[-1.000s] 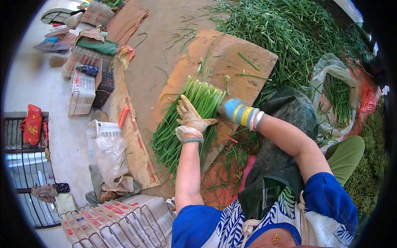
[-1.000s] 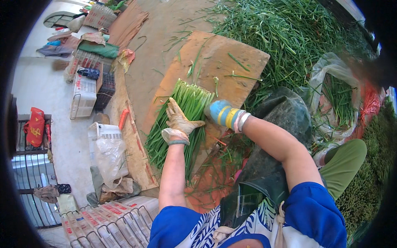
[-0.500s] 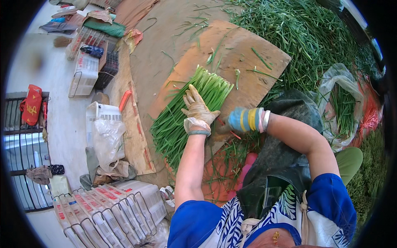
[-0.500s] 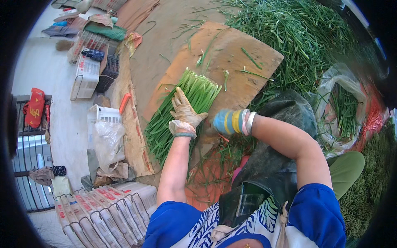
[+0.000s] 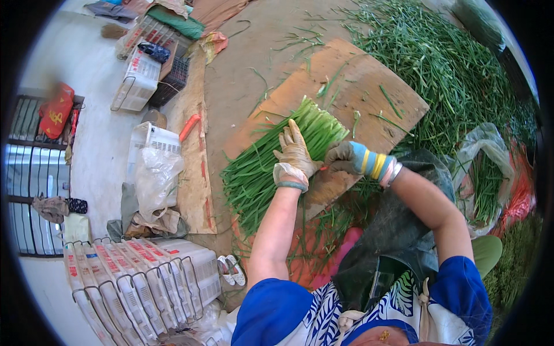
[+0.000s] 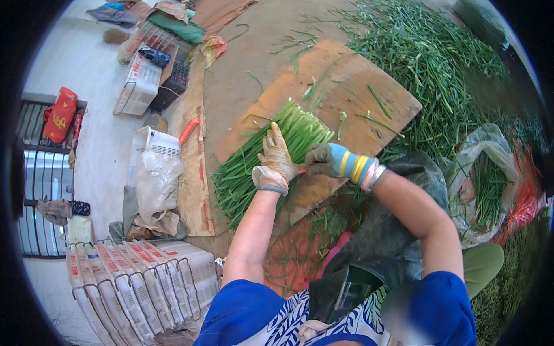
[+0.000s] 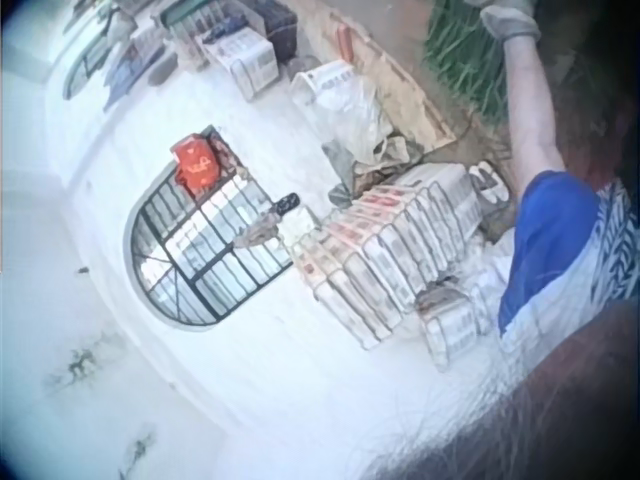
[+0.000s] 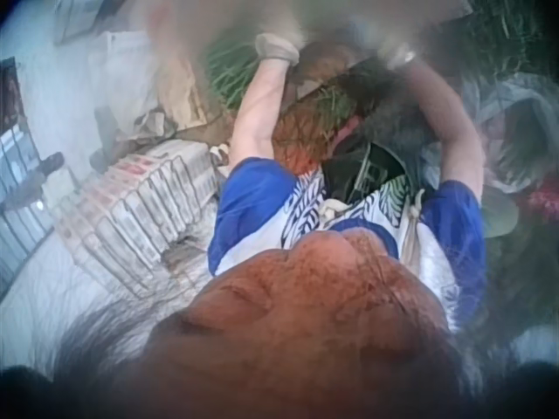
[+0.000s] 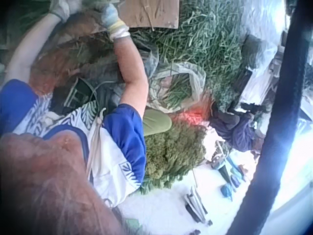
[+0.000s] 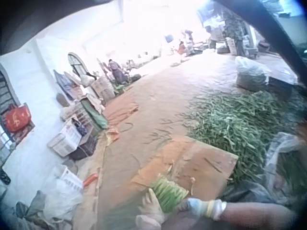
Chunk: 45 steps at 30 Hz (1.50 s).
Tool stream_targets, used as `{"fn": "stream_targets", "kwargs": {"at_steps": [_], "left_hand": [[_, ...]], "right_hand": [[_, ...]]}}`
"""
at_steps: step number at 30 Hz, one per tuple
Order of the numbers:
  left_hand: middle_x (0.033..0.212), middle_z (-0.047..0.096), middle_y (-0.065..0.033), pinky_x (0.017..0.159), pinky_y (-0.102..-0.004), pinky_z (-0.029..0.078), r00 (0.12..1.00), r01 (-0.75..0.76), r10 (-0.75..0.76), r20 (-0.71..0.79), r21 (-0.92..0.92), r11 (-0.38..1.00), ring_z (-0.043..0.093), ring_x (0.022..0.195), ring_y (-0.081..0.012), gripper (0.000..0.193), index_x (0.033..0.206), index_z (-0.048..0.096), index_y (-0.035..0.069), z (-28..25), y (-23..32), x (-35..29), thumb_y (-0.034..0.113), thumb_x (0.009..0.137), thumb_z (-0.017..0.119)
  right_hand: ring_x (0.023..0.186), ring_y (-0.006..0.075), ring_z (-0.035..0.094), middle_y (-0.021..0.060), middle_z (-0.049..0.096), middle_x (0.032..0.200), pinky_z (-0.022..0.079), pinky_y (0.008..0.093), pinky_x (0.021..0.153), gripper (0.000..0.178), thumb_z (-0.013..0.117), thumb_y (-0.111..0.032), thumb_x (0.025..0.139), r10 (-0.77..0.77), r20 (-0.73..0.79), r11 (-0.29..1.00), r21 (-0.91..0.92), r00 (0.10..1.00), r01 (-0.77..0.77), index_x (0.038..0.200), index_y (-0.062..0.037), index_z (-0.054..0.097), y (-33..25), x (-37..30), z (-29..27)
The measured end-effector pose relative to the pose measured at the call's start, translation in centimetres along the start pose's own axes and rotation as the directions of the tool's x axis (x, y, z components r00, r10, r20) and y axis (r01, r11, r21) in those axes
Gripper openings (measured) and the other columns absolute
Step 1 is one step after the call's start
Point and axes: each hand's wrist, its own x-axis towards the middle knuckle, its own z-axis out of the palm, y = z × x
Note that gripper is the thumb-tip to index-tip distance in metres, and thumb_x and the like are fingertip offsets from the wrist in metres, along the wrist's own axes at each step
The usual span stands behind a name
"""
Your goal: The person gathers stalks of green vegetables into a bundle, aligns the roots, and secures the bundle with a red tie before placing it with other bundles.
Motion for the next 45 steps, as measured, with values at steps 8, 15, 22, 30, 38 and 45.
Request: {"fn": "stream_targets", "kwargs": {"at_steps": [8, 15, 22, 30, 38, 45], "left_hand": [[0.147, 0.011, -0.0189, 0.101, -0.0585, 0.024, 0.999, -0.032, 0.033, 0.022, -0.033, 0.999, 0.014, 0.135, -0.0369, 0.134, 0.139, -0.016, 0.008, -1.1, -0.4, -0.2, 0.042, 0.054, 0.081], [0.147, 0.011, -0.0185, 0.101, -0.0586, 0.026, 0.999, -0.026, 0.026, 0.042, -0.010, 1.000, 0.015, 0.135, -0.0369, 0.132, 0.139, -0.018, 0.009, -0.6, -0.7, 0.3, 0.036, 0.057, 0.081], [0.146, 0.012, -0.0185, 0.099, -0.0598, 0.027, 1.000, -0.008, 0.008, -0.004, 0.055, 0.998, 0.017, 0.134, -0.0369, 0.133, 0.139, -0.016, 0.007, -0.2, -0.3, -0.1, 0.038, 0.055, 0.081], [0.145, 0.010, -0.0248, 0.106, -0.0511, 0.020, 0.983, -0.141, 0.135, 0.122, 0.034, 0.989, 0.011, 0.135, -0.0396, 0.136, 0.140, -0.012, 0.002, -3.1, -1.1, -0.3, 0.047, 0.050, 0.080], [0.128, 0.048, -0.0114, 0.102, -0.0302, 0.032, 0.941, -0.336, 0.190, -0.279, -0.708, 0.621, 0.043, 0.119, -0.0188, 0.053, 0.128, 0.045, 0.001, -3.7, -7.3, 8.5, 0.027, 0.085, 0.063], [0.133, 0.039, -0.0239, 0.108, -0.0503, 0.012, 0.970, -0.214, 0.202, -0.134, -0.078, 0.974, 0.030, 0.129, -0.0350, 0.080, 0.131, 0.042, 0.006, -0.1, -4.7, 8.3, 0.067, 0.085, 0.022]], "right_hand": [[0.047, 0.0092, 0.054, 0.0014, 0.056, 0.061, 0.044, 0.0220, 0.043, 0.010, 0.060, -0.014, 0.083, 0.708, -0.252, 0.557, 0.775, 0.660, -0.300, 0.084, -0.0045, 0.058, -2.7, 2.7, 3.3], [0.045, 0.0146, 0.051, 0.0059, 0.055, 0.063, 0.043, 0.0295, 0.043, 0.011, 0.060, -0.013, 0.081, 0.416, -0.282, 0.904, 0.020, 0.865, -0.428, 0.080, -0.0036, 0.056, -1.3, 1.2, 0.3], [0.066, 0.0314, 0.056, 0.0135, 0.056, 0.070, 0.047, 0.0373, 0.059, 0.009, 0.062, -0.014, 0.077, 0.231, -0.305, 0.920, -0.240, 0.924, -0.309, 0.078, -0.0062, 0.057, -3.8, 2.1, 1.9], [0.052, 0.0112, 0.049, 0.0039, 0.053, 0.059, 0.041, 0.0268, 0.048, 0.004, 0.060, -0.006, 0.080, 0.507, -0.392, 0.854, 0.347, 0.768, -0.387, 0.077, -0.0031, 0.058, -1.7, 4.3, 3.3], [0.048, 0.0073, 0.047, 0.0007, 0.054, 0.060, 0.040, 0.0236, 0.044, 0.006, 0.059, -0.006, 0.082, 0.585, -0.271, 0.771, 0.479, 0.765, -0.419, 0.077, -0.0035, 0.058, -2.4, 4.7, 2.9], [0.053, 0.0100, 0.051, 0.0033, 0.054, 0.062, 0.043, 0.0255, 0.048, 0.005, 0.061, -0.005, 0.080, 0.522, -0.325, 0.840, 0.359, 0.788, -0.408, 0.077, -0.0033, 0.058, -1.2, 3.3, 2.8]]}}
